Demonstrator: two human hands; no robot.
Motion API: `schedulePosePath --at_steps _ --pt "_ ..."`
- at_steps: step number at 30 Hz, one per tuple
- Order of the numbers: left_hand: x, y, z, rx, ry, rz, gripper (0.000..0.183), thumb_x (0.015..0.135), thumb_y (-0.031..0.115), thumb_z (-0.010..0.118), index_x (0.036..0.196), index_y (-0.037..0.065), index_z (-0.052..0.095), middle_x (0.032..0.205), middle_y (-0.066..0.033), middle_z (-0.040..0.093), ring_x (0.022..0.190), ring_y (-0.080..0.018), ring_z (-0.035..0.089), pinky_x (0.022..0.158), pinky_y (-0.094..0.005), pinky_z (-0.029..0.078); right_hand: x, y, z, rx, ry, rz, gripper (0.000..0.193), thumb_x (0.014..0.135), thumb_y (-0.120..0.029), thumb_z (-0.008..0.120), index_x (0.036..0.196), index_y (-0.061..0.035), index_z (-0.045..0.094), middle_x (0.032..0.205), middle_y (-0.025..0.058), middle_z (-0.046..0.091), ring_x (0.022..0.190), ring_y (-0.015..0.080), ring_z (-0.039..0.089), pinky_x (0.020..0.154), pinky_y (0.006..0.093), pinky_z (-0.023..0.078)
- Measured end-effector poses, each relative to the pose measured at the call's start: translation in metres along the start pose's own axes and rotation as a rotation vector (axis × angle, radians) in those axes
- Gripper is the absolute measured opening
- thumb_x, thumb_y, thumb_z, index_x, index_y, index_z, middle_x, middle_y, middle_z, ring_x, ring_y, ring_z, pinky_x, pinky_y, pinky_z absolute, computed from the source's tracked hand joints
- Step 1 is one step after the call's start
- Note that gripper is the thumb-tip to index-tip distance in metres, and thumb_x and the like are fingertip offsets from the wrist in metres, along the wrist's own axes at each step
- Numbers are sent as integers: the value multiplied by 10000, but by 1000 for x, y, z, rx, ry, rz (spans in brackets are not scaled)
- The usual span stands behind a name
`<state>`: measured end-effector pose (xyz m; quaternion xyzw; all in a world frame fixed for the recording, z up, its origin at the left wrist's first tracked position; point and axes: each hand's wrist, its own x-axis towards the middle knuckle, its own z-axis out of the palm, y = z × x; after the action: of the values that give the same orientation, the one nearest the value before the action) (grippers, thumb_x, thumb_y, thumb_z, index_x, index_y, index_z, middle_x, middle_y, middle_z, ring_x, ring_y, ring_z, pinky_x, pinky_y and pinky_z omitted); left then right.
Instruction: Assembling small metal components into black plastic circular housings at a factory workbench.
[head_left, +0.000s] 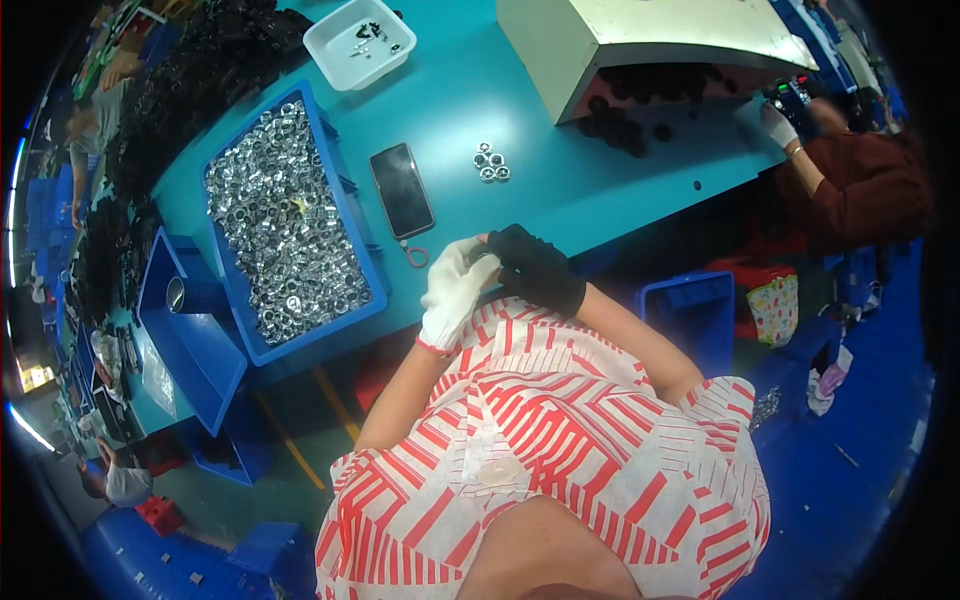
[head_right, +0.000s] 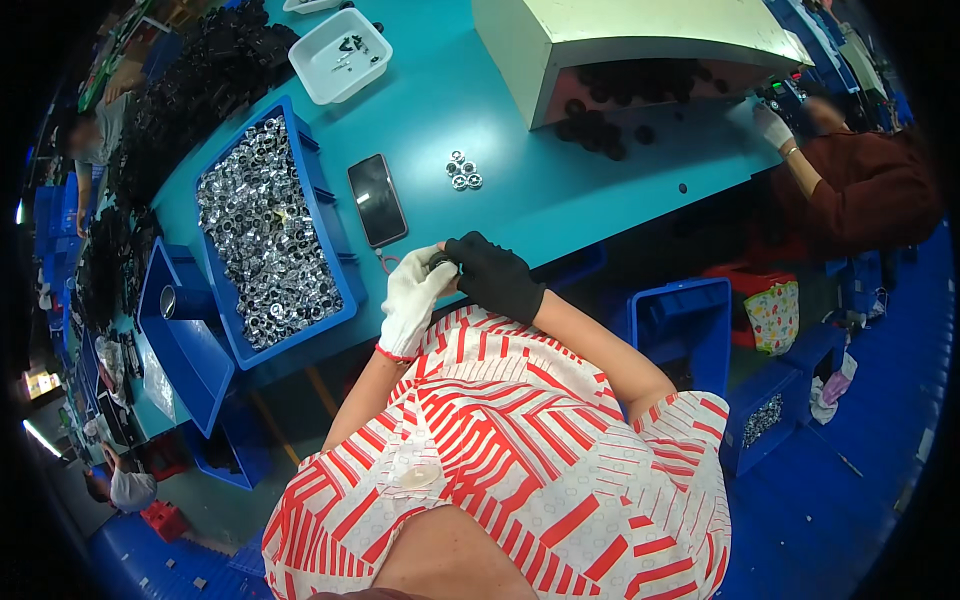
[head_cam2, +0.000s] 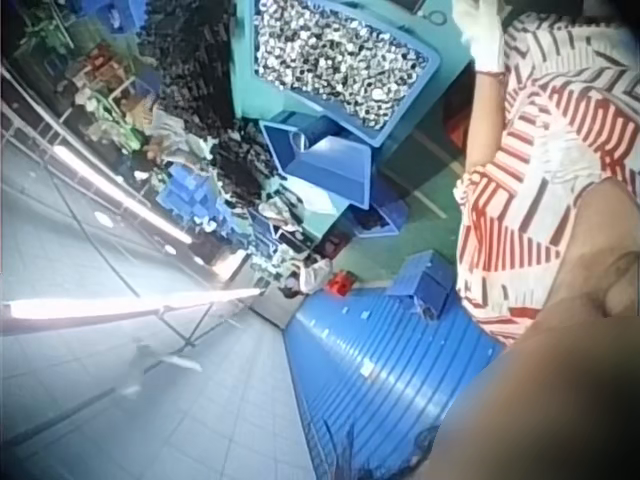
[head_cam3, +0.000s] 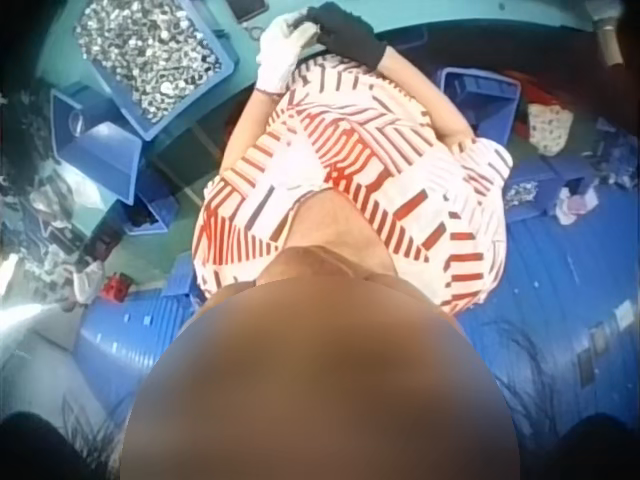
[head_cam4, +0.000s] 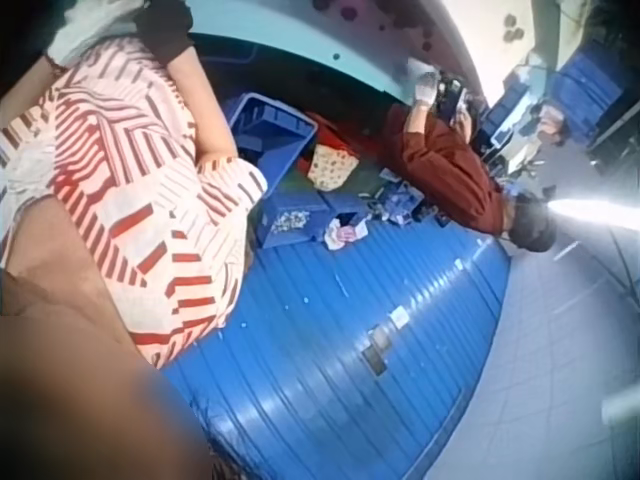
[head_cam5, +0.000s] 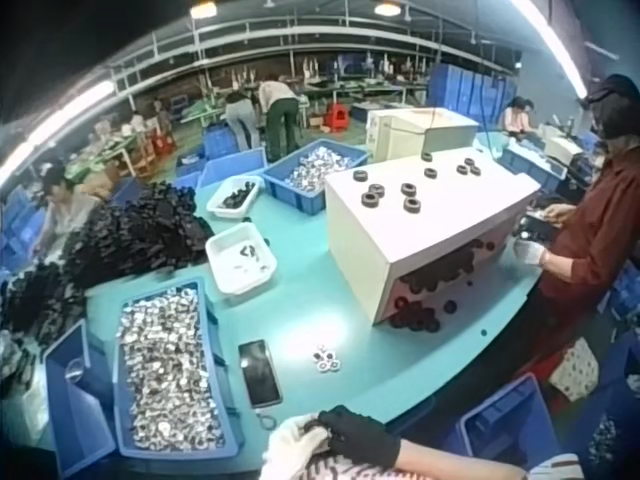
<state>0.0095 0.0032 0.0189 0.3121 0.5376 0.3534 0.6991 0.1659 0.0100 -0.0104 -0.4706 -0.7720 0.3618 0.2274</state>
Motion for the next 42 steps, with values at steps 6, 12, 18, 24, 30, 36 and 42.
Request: schedulePosePath --at_steps 6,12,18,24,30,36,42 --pt "2 -15 4 144 170 118 327 815 63 594 1122 -39 546 933 -86 622 752 -120 582 665 -215 479 5 7 10 -80 81 -42 411 707 -174 692 1080 -100 537 946 99 548 835 273 599 694 372 491" --pt "25 -50 -19 -272 -46 3 329 840 74 606 1149 2 519 972 -55 608 799 -102 589 666 -221 499 4 4 12 36 98 10 343 728 -183 634 1051 -103 550 925 125 533 847 312 574 702 402 477" --pt "27 -45 -19 -255 -32 -21 290 875 115 551 1135 -10 519 996 -77 605 783 -132 603 703 -268 519 6 6 13 57 126 -56 399 705 -49 612 1093 -91 533 1040 105 528 947 289 572 752 354 480" --pt "23 -39 -5 -399 -14 -20 243 885 110 508 1080 -31 544 833 -54 625 689 -117 607 672 -259 525 8 9 7 -117 99 -116 379 752 -187 640 1101 -123 507 975 90 557 890 269 595 688 391 496" --pt "12 -20 0 183 93 174 302 830 69 581 1102 -61 557 838 -41 610 690 -69 542 640 -203 450 7 17 9 -259 67 -177 344 749 -166 622 1079 -137 528 880 82 569 748 270 618 597 378 500" --pt "15 -16 -2 139 108 123 297 823 97 601 1067 -63 547 814 -60 612 687 -92 567 628 -215 481 12 11 0 -215 102 -276 283 701 -143 633 968 -120 541 831 100 571 736 295 605 619 392 490" --pt "22 -26 -12 -80 1 12 364 836 117 587 1145 -66 525 867 -61 614 723 -98 597 660 -226 524 9 14 3 13 2 -2 379 750 -180 654 1112 -112 564 970 131 606 876 299 608 770 378 488"
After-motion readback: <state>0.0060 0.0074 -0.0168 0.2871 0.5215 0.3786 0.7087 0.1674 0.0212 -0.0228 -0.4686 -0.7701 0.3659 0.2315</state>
